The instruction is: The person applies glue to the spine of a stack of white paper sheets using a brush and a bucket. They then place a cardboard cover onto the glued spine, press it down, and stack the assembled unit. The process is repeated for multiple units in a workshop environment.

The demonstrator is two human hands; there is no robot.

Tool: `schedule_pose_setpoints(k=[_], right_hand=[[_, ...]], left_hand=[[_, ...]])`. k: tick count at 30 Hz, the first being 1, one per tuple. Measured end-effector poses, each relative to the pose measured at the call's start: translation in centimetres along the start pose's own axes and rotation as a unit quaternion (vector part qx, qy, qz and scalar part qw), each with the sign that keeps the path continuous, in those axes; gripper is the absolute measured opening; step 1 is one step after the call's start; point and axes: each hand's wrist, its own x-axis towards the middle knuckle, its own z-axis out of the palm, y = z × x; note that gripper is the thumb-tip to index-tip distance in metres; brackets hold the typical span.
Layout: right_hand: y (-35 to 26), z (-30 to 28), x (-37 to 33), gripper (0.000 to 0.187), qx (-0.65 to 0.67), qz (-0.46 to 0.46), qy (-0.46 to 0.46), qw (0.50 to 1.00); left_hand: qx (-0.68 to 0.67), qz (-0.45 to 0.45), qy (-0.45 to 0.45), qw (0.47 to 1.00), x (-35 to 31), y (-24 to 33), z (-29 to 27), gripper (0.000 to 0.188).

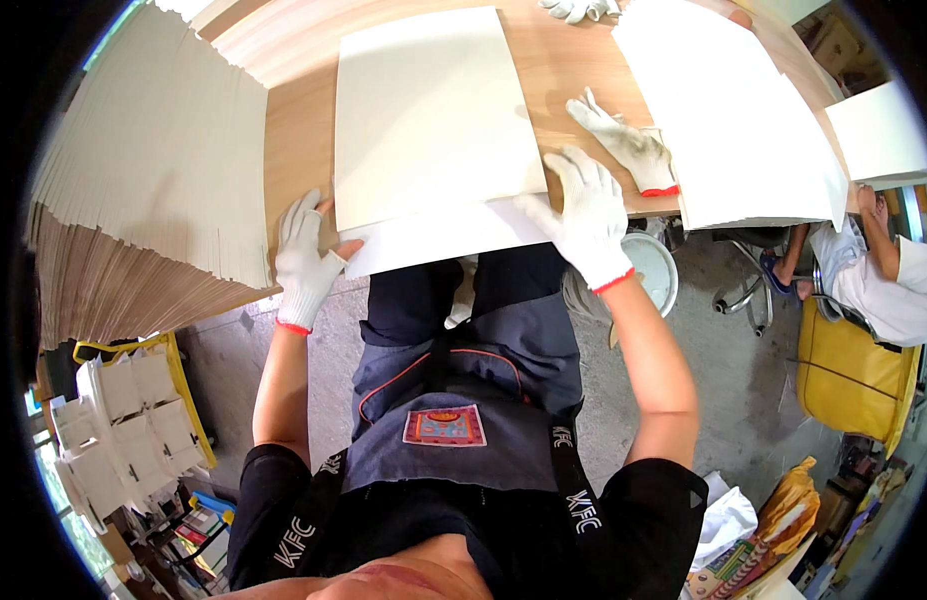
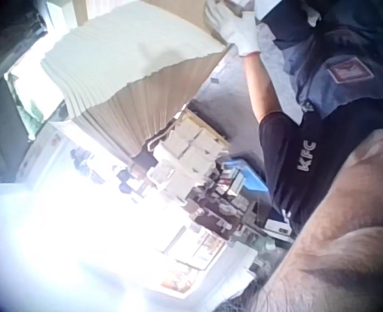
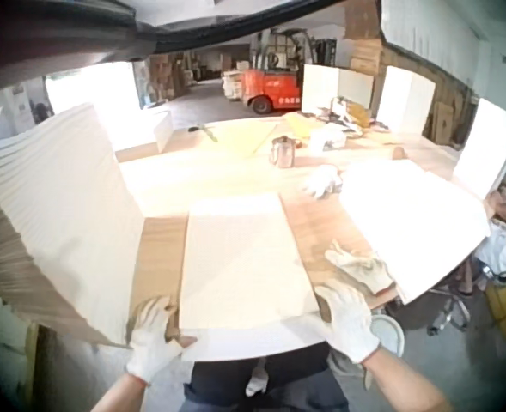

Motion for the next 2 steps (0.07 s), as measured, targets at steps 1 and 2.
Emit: schedule_pose_setpoints(k=[1,2], right_hand=[[-0.12,0.52,-0.61,0.066,0.032,0.012,-0.023,0.999],[-0.43,0.74,-0.46,0.066,0.035,0.009,-0.025,0.999]], left_hand=[[-0.014,-0.006,-0.007,1.0,-0.09,0.36,-0.17,0.069],[-0.007,0.004,-0.011,1.0,-0.14,0.2,-0.22,0.07]])
